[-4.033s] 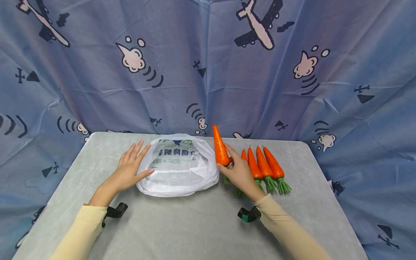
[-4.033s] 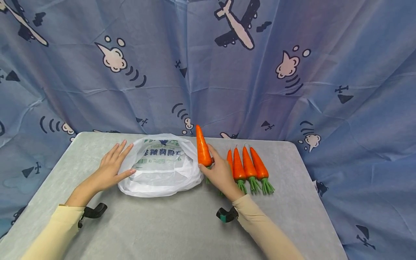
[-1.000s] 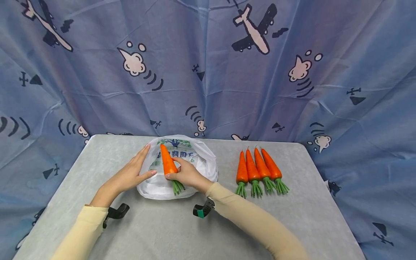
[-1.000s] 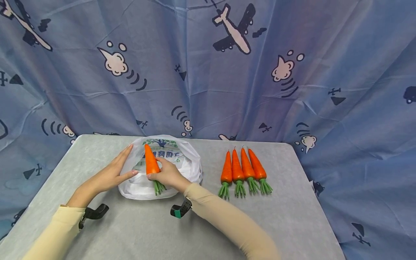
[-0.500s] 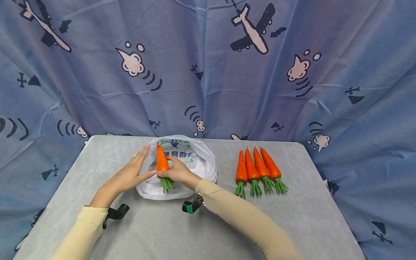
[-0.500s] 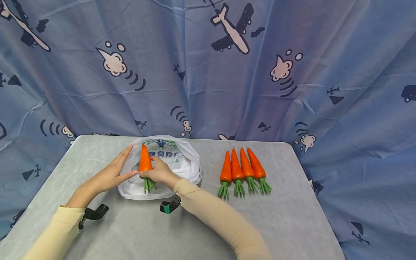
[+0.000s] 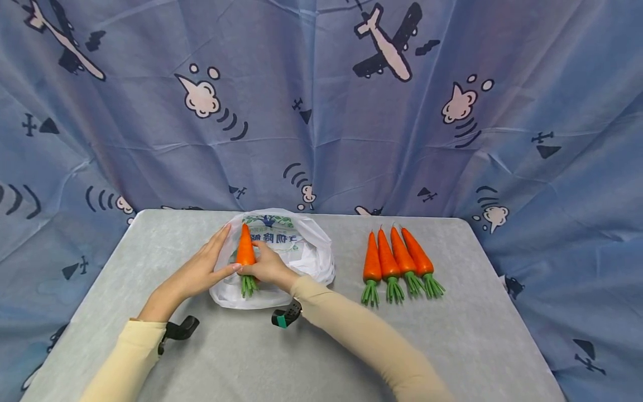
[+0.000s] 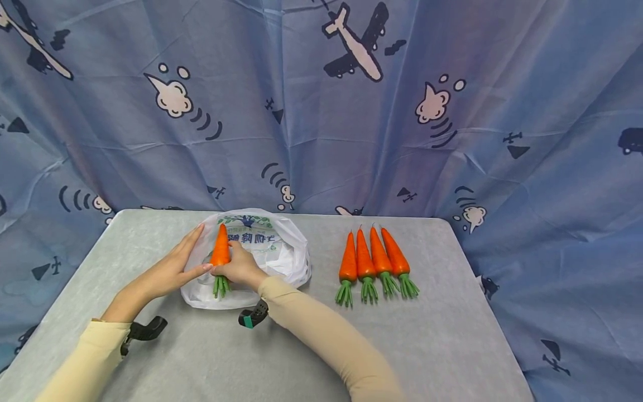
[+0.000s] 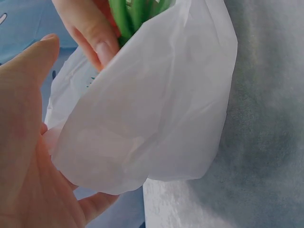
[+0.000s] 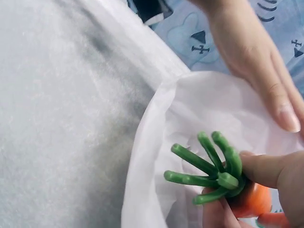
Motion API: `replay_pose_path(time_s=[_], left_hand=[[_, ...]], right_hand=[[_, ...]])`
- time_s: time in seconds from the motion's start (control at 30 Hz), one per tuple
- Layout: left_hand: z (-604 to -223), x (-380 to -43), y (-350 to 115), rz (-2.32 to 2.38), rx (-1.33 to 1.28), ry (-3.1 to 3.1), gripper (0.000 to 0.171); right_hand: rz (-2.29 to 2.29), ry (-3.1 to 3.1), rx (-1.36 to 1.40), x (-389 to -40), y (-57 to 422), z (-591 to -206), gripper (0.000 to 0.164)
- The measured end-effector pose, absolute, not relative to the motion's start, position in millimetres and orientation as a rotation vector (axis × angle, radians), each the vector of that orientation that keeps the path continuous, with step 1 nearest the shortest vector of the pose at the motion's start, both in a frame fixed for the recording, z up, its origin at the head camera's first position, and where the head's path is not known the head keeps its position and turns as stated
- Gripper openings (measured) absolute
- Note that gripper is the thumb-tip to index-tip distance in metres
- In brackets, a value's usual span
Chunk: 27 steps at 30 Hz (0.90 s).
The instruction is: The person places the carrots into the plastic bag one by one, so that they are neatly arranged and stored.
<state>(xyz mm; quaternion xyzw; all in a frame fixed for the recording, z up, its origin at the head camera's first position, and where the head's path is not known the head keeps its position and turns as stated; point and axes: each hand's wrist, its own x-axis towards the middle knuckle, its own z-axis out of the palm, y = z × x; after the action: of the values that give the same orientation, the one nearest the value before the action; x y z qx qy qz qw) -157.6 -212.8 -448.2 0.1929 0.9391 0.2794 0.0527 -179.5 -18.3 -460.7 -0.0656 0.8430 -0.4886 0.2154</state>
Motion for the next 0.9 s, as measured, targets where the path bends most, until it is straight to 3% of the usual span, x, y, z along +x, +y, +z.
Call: replay_pose_path(time_s=[0.9], left_hand=[[-453,-160,-216,0.852,0.602,2.857,0.094]], right_hand=[[-1.392,2.339,-0.21,-187,-32,-478,0.09]])
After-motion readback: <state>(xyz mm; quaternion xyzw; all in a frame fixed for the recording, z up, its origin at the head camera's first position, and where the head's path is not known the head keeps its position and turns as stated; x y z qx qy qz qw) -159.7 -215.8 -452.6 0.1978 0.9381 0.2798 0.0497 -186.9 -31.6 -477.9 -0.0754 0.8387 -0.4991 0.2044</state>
